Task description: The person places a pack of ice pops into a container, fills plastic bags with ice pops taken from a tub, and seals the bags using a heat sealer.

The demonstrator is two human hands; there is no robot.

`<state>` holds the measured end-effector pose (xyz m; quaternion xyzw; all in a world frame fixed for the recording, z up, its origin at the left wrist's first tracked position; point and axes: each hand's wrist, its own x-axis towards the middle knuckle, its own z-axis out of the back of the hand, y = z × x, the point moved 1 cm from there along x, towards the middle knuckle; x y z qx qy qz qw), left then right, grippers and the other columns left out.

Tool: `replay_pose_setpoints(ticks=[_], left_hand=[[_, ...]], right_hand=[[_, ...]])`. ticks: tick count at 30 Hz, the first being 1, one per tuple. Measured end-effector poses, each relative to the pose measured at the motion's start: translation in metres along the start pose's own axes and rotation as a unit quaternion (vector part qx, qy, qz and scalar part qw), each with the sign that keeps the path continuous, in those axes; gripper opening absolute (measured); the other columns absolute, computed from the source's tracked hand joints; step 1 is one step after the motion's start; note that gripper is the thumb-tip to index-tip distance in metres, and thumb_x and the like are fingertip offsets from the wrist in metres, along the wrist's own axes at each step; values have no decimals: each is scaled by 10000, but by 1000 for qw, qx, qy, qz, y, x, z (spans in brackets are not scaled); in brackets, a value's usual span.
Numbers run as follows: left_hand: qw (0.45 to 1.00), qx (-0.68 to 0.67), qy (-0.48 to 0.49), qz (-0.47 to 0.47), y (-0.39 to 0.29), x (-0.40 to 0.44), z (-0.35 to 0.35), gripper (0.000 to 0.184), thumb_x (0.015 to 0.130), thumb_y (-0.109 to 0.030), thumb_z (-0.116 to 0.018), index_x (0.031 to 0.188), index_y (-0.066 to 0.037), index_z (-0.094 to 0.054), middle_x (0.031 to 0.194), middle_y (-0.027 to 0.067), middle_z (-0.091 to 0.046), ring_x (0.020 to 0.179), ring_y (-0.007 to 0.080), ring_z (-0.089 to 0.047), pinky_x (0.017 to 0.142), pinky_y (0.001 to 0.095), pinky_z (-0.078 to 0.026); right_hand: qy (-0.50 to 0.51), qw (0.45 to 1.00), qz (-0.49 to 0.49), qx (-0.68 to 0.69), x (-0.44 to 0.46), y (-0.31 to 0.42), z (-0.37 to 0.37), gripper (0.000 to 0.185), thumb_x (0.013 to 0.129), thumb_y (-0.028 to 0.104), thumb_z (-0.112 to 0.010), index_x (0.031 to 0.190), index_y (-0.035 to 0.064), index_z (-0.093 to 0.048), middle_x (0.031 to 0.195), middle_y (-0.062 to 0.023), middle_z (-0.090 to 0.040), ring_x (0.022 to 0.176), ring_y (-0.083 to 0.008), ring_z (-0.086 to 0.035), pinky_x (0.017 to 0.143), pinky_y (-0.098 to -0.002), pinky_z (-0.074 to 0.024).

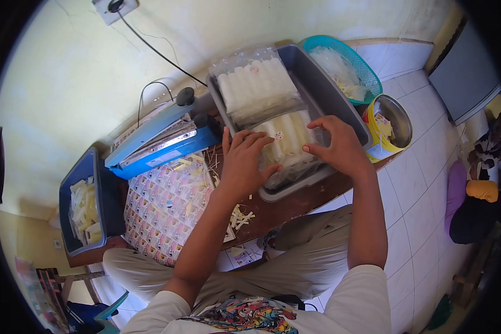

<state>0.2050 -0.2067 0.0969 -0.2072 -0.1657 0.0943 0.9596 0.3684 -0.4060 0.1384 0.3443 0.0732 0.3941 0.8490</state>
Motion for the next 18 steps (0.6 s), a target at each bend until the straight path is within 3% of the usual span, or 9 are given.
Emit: replay_pose_setpoints(ticks=[3,5,6,8,12,15,18], left_hand=[[996,-61,-49,-31,10,-4,-4,604,830,-308,-891,1373,-135,-691,1390,100,-692,1409,302,-539,1323,605,-114],[976,-181,-107,-59,16,-12,-1,558,885,-238,-855,1398,-110,-676,1373,148,-702,1408,339,-568,1302,593,-223],[975,-181,-114,-59,18,-16,3,558,885,-238,-855,1398,-110,-676,1373,148,-702,1408,339,-568,1302,593,-223],[947,-278,-151,-53,24,-29,12,518,919,-158,-824,1408,-88,-671,1402,186,-689,1422,361,-577,1235,525,-387],[948,-283,-140,-34,42,-59,50,463,950,-112,-793,1397,-67,-678,1442,192,-671,1415,360,-594,1158,442,-483],[962,-235,-139,-25,68,-88,81,410,965,-88,-772,1367,-62,-699,1361,175,-728,1325,328,-674,1090,405,-531],[961,-257,-98,17,90,-116,116,356,978,-101,-767,1328,-57,-718,1116,110,-825,1076,271,-792,954,369,-594]], right_hand=[[-28,999,30,26,0,23,-2,496,777,215,-921,1211,72,-727,1225,-150,-709,1105,-329,-697,981,-427,-549],[-58,990,128,-5,1,34,-10,494,815,192,-896,1254,60,-712,1313,-149,-708,1217,-331,-687,1034,-425,-543],[-58,989,133,-8,2,43,-13,494,815,192,-896,1254,60,-712,1313,-149,-708,1217,-331,-687,1034,-425,-543],[-55,983,176,-3,2,62,-22,456,826,178,-871,1235,61,-707,1274,-169,-709,1215,-384,-682,1049,-458,-539],[-35,977,212,10,2,93,-46,427,843,163,-850,1234,64,-709,1274,-170,-715,1204,-383,-690,1038,-460,-547],[-20,970,239,47,1,119,-67,430,842,141,-856,1243,66,-720,1259,-168,-731,1198,-371,-703,1040,-435,-550],[10,961,269,54,2,147,-89,406,865,142,-844,1245,66,-720,1258,-163,-731,1181,-362,-710,1021,-429,-560]])
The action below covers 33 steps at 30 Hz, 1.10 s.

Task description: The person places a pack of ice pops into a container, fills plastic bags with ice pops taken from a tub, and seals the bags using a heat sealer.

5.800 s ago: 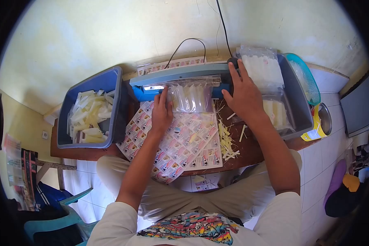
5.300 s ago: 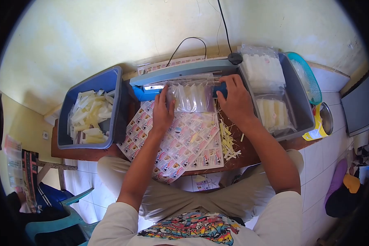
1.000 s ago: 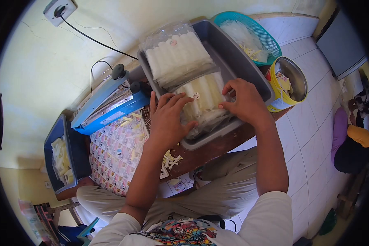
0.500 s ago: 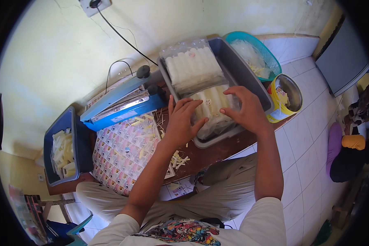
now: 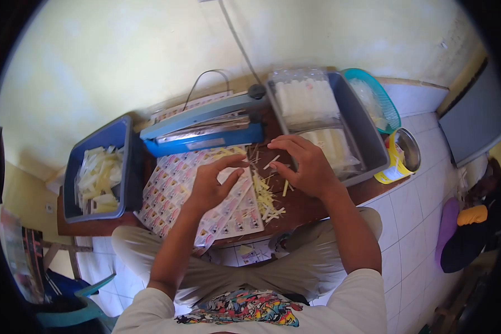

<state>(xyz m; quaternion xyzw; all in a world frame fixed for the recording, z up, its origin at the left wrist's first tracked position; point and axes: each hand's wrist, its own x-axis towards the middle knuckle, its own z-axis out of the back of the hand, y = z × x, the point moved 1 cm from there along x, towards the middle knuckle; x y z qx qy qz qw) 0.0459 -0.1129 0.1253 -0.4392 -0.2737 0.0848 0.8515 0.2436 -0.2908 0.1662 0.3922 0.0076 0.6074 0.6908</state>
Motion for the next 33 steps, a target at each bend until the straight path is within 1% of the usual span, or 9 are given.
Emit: replay_pose_setpoints(ticks=[6,11,13,17,19,23,26,29,33], left_hand=[[998,59,-21,24,11,-25,64,313,986,-121,-764,1290,-54,-732,1126,107,-824,1057,273,-793,932,369,-595],[993,107,-39,22,30,-59,89,304,981,-128,-770,1275,-57,-742,1118,114,-823,1055,278,-792,926,371,-595],[991,61,-93,68,38,-69,93,281,953,-115,-787,1217,-27,-748,1084,169,-807,1018,326,-781,904,411,-595],[984,91,-113,108,53,-82,95,276,943,-116,-794,1198,-21,-750,1096,167,-806,1042,331,-775,936,427,-583],[983,123,-86,108,63,-88,94,353,927,-137,-822,1257,-43,-737,1172,161,-794,1090,327,-766,941,414,-588],[975,184,-42,120,78,-104,84,418,876,-154,-861,1258,-51,-726,1225,166,-759,1157,359,-712,1002,443,-558],[970,192,-6,151,95,-112,62,473,799,-174,-906,1224,-72,-725,1288,143,-679,1247,364,-613,1076,453,-508],[949,271,27,158,89,-109,52,506,783,-187,-912,1237,-78,-717,1326,144,-649,1274,372,-592,1096,471,-491],[941,273,48,193,84,-104,50,546,777,-203,-914,1265,-80,-704,1358,146,-615,1303,375,-567,1113,486,-475]], right_hand=[[53,998,6,27,26,40,-50,379,886,147,-836,1237,62,-723,1248,-161,-731,1164,-352,-718,1005,-422,-572],[89,995,32,28,31,51,-92,363,910,182,-819,1241,90,-703,1229,-141,-727,1130,-378,-709,972,-454,-576],[101,994,25,29,32,52,-102,369,909,179,-818,1247,88,-700,1230,-144,-727,1133,-379,-708,978,-454,-573],[120,992,23,10,32,50,-117,381,909,174,-813,1259,79,-695,1232,-149,-727,1139,-376,-706,985,-455,-572],[125,992,18,15,36,49,-126,374,914,174,-808,1258,77,-696,1233,-151,-724,1136,-375,-707,980,-457,-573],[162,987,-14,-3,29,38,-148,386,909,164,-800,1272,78,-700,1249,-150,-704,1129,-374,-699,971,-462,-572],[203,978,-28,-49,14,27,-166,385,891,154,-803,1261,85,-719,1267,-138,-685,1147,-360,-678,989,-458,-560],[200,976,-1,-85,7,18,-179,424,847,139,-834,1260,103,-745,1271,-136,-686,1162,-360,-664,1017,-463,-542],[184,981,-14,-53,0,9,-183,363,834,131,-845,1188,101,-770,1264,-116,-688,1145,-338,-662,1018,-461,-533]])
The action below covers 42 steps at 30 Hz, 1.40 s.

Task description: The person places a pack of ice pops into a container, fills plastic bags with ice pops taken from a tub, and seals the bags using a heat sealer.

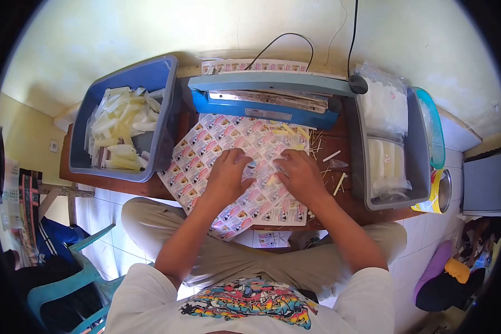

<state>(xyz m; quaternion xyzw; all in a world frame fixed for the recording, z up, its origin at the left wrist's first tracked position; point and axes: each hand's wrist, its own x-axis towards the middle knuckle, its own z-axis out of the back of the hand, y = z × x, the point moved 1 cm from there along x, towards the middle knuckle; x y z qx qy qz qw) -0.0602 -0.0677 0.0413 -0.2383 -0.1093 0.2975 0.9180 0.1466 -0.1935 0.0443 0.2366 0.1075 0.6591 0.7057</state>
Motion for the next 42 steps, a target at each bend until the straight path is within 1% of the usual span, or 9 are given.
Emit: replay_pose_setpoints(ticks=[6,14,24,30,32,33,35,38,42], left_hand=[[1000,7,-1,16,-14,-3,1,587,778,-207,-912,1299,-64,-684,1402,172,-596,1340,380,-542,1162,505,-429],[999,-16,-12,50,-37,-41,-14,753,804,-224,-899,1464,-68,-573,1655,220,-429,1576,400,-345,1298,577,-244],[998,38,-29,40,-55,-98,7,728,861,-309,-862,1489,-82,-572,1671,196,-425,1595,392,-319,1316,588,-185],[996,89,-23,12,-73,-90,67,680,874,-320,-853,1457,-79,-602,1573,193,-545,1507,370,-456,1287,592,-256],[997,56,-31,-44,-70,-76,80,639,870,-321,-859,1415,-74,-637,1476,183,-633,1393,369,-572,1233,555,-357],[996,47,-28,-68,-61,-63,82,570,862,-315,-867,1342,-68,-687,1387,175,-688,1292,371,-638,1141,491,-466],[998,27,-5,-56,-46,-44,75,538,859,-308,-869,1309,-64,-703,1358,172,-699,1258,372,-654,1097,475,-498],[997,-8,-10,-71,-15,-26,51,474,843,-275,-882,1235,-55,-732,1288,163,-716,1189,372,-682,1012,454,-553],[998,-17,-42,-51,-2,-24,24,464,801,-265,-910,1194,-74,-755,1251,147,-712,1216,375,-656,1029,472,-544]], right_hand=[[-40,999,14,26,-8,-10,-4,285,844,157,-837,1112,87,-771,1284,-109,-691,1185,-324,-650,1006,-465,-520],[-58,997,-13,43,-30,23,-3,460,853,98,-809,1303,48,-730,1446,-182,-640,1350,-383,-592,1159,-489,-463],[-79,990,-26,111,-55,64,40,464,892,115,-805,1337,40,-696,1463,-206,-628,1355,-423,-592,1149,-481,-485],[-24,998,15,62,-25,72,72,502,908,192,-803,1370,50,-668,1427,-220,-647,1318,-413,-618,1132,-460,-504],[73,996,35,31,-17,71,79,519,906,207,-804,1385,65,-663,1404,-220,-655,1301,-412,-625,1112,-468,-516],[73,996,33,30,-15,64,76,519,906,207,-804,1385,65,-663,1404,-220,-655,1301,-412,-625,1112,-468,-516],[87,992,95,7,-5,41,57,536,896,213,-814,1392,76,-664,1386,-208,-664,1281,-407,-634,1089,-474,-528],[46,993,14,109,-1,16,15,547,881,214,-821,1389,80,-668,1333,-196,-676,1261,-405,-638,1081,-479,-525],[-45,999,-25,-7,-3,20,-33,455,840,179,-813,1285,113,-748,1227,-149,-688,1121,-381,-661,982,-483,-542]])
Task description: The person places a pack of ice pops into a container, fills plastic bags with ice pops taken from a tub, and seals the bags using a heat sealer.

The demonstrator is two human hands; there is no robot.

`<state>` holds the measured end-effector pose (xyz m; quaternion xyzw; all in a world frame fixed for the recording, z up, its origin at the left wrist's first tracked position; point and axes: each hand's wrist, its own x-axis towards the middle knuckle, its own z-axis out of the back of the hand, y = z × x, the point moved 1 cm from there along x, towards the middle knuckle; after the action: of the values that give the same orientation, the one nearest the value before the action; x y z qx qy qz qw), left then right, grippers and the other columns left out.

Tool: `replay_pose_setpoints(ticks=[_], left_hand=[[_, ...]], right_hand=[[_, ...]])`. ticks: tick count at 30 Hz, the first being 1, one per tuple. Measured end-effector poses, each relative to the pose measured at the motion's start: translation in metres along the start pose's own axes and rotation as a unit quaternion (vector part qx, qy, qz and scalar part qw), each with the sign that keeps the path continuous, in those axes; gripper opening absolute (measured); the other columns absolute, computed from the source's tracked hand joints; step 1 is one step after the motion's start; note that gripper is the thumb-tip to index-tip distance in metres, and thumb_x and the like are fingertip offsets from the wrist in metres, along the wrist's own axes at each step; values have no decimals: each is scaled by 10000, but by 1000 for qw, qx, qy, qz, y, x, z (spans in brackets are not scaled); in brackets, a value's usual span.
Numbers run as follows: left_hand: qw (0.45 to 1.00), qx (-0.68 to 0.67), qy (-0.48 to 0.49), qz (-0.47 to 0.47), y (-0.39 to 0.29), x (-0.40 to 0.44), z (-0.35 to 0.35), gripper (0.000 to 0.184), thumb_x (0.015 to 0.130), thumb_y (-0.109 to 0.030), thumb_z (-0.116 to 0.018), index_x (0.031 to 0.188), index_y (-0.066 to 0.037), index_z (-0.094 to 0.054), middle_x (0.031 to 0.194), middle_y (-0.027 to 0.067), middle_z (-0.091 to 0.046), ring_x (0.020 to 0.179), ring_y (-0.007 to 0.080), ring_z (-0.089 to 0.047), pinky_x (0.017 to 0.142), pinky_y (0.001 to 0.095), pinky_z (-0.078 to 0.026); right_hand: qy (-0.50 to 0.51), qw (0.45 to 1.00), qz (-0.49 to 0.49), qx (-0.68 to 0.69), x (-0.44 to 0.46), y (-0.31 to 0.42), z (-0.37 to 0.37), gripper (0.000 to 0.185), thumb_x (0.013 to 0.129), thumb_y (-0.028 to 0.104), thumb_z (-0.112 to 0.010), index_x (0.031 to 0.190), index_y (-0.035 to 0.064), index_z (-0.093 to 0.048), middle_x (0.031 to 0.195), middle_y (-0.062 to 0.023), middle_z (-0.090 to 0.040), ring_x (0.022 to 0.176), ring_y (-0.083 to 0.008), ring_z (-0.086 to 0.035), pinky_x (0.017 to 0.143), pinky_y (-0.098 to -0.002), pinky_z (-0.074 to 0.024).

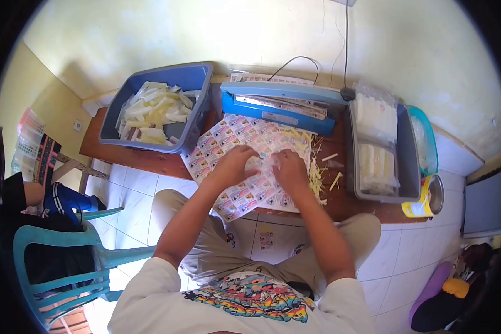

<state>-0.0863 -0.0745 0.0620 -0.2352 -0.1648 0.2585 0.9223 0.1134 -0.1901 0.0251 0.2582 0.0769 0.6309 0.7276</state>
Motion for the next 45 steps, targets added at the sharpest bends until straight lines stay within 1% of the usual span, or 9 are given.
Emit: replay_pose_setpoints(ticks=[5,11,22,24,28,30,33,37,45], left_hand=[[998,18,53,26,7,5,-9,430,747,-209,-936,1117,-107,-741,1217,129,-674,1243,359,-617,1033,465,-540],[995,75,56,22,8,24,-25,156,843,-110,-830,993,-123,-788,1096,88,-681,1134,327,-650,977,439,-554],[993,-108,29,-39,-3,26,20,176,863,-103,-836,1032,-67,-798,1125,113,-748,1071,324,-711,956,437,-564],[990,-126,11,-70,-3,24,18,175,862,-95,-838,1028,-61,-797,1111,113,-758,1048,322,-723,948,432,-570],[988,-142,-50,-34,-17,23,27,158,887,-146,-852,991,-44,-790,964,110,-767,863,307,-732,792,401,-583],[986,-147,-77,-29,-24,21,28,163,896,-163,-856,975,-39,-788,911,106,-762,806,300,-728,741,391,-579],[983,-133,-119,-44,-29,19,22,174,909,-188,-858,953,-36,-785,895,102,-754,761,274,-714,686,377,-561],[982,-130,-134,-33,-36,18,12,177,912,-191,-859,952,-36,-783,875,98,-746,722,256,-710,669,367,-564],[976,-158,-120,-89,-48,25,8,323,863,-139,-882,1126,-15,-740,1048,124,-739,850,288,-723,718,360,-583]], right_hand=[[-143,989,41,-16,-14,10,-12,239,871,130,-793,1109,121,-792,1164,-75,-712,1054,-299,-664,910,-442,-502],[-115,993,18,36,-7,-2,1,138,877,126,-802,1014,113,-789,1013,-62,-737,967,-309,-687,886,-437,-507],[-161,975,-45,147,4,-5,31,115,918,87,-778,1028,58,-767,1008,-102,-749,975,-348,-710,911,-450,-524],[-180,975,-2,132,8,-1,47,183,926,89,-778,1104,54,-757,1080,-134,-739,1006,-347,-713,943,-454,-536],[-182,978,36,91,8,30,88,318,932,110,-785,1239,63,-720,1195,-162,-701,1040,-351,-711,960,-457,-546],[-25,990,-19,140,0,41,101,485,931,166,-804,1382,84,-646,1315,-179,-641,1127,-361,-693,995,-466,-547],[64,984,-25,167,-14,47,91,667,899,240,-852,1485,98,-566,1359,-179,-613,1208,-375,-666,1014,-464,-550],[-56,987,42,144,-20,50,55,899,821,307,-922,1566,88,-468,1401,-194,-589,1264,-394,-642,1037,-465,-551],[-105,980,-31,167,-9,34,49,696,888,108,-830,1515,64,-531,1315,-196,-658,1240,-384,-664,1016,-455,-567]])
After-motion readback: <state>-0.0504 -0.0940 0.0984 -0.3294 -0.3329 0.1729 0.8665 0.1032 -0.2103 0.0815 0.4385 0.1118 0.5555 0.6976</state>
